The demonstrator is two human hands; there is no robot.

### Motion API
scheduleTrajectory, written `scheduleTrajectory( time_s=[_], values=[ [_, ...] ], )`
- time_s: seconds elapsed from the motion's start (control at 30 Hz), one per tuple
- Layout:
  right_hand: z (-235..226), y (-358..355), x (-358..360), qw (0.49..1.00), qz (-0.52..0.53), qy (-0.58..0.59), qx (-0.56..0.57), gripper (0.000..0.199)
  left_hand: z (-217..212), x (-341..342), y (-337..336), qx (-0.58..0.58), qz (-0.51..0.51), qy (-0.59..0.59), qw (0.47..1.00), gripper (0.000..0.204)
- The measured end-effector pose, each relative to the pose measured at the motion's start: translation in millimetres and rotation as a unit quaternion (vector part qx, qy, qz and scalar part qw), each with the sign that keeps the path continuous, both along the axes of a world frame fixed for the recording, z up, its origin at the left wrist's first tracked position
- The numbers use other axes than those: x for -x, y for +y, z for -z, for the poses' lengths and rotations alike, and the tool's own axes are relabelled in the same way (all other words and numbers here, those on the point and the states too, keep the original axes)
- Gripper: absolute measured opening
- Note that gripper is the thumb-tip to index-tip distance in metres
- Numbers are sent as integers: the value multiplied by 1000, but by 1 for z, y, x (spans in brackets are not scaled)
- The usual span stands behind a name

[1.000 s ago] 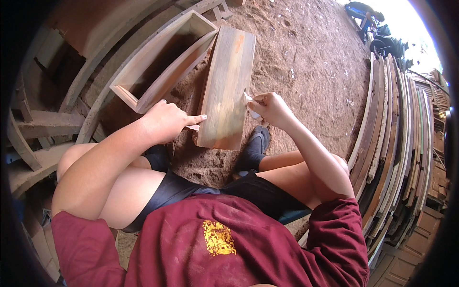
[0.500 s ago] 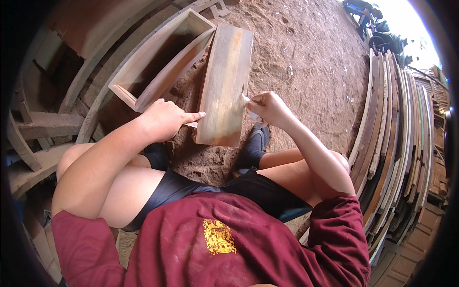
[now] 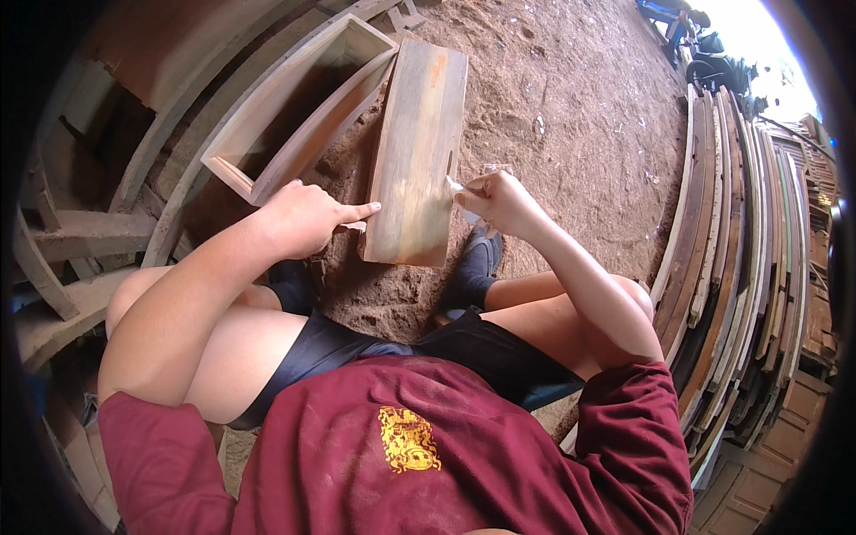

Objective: The person assembles a rectangular wooden frame by fitting pieces together and then rubs a flat wooden board against the frame's edges. The person sits on the ground in a workshop environment.

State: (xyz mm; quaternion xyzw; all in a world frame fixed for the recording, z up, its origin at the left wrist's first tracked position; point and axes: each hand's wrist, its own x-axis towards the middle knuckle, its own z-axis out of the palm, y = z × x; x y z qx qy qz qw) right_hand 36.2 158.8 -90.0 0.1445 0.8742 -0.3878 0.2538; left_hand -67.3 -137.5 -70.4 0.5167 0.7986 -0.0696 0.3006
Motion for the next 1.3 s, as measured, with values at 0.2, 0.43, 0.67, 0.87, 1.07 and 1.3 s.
scheduleTrajectory(
  time_s=[0.2,0.43,0.67,0.87,1.07,1.3],
  values=[
    [0,-1,-4,999,-27,4,-19,33,-1,-1,-1,-1,-9,-6,1000,73],
    [-3,-5,-10,1000,-19,-12,-6,34,1,0,-2,0,-14,-10,1000,72],
    [-2,-8,-19,999,5,-31,23,37,0,0,0,0,-8,-3,1000,75],
    [5,-10,-27,1000,12,-6,-7,37,-3,-4,4,35,20,12,999,79],
    [15,0,-18,999,23,36,-10,38,-3,-4,2,28,20,17,999,81],
    [16,7,5,998,25,60,7,35,-4,-2,1,17,26,15,999,82]
  ],
)
